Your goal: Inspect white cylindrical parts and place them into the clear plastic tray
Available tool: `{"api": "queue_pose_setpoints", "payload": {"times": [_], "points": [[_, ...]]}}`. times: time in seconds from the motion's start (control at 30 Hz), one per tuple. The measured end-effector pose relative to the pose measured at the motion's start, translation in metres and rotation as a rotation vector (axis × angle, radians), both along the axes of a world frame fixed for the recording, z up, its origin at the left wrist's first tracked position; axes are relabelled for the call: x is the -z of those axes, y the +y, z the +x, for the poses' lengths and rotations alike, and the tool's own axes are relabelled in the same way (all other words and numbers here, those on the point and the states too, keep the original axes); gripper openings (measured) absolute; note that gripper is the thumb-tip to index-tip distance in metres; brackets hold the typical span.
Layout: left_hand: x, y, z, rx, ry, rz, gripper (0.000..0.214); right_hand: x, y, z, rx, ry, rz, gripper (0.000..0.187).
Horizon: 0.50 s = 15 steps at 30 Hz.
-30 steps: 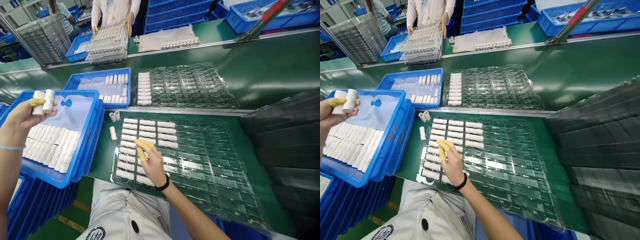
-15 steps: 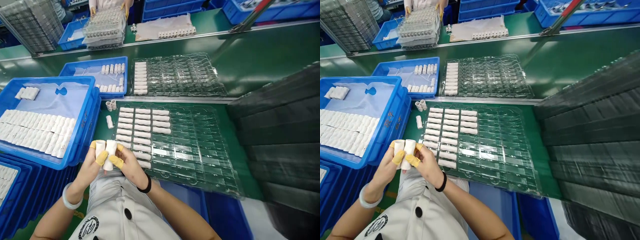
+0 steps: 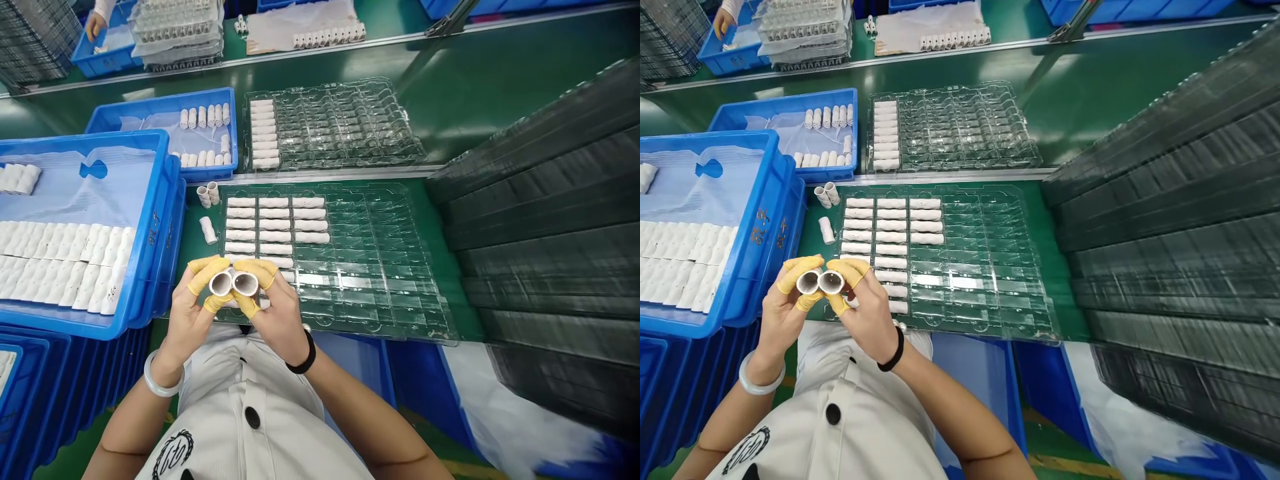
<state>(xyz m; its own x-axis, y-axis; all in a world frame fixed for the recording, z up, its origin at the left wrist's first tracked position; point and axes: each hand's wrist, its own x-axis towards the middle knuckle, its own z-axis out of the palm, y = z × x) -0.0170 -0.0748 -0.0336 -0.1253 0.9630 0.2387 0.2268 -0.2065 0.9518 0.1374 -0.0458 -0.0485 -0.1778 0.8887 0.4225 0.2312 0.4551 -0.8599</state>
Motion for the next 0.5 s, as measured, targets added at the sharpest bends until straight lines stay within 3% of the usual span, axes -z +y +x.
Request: {"api": "queue_pose_setpoints", "payload": {"times": [0.3,0.5], "points": [[-0.0051,0.0011,-0.0004,0.01,-0.015,0.005,0.036,-0.0039,0.0015,-0.0005,0.043,-0.039,0.177,0.032],[-0.0057,0.0005,-0.0003,0.018,0.014,0.003,0.037,-0.0033,0.0016,0.0012,0.035,-0.055,0.156,0.031]]}}
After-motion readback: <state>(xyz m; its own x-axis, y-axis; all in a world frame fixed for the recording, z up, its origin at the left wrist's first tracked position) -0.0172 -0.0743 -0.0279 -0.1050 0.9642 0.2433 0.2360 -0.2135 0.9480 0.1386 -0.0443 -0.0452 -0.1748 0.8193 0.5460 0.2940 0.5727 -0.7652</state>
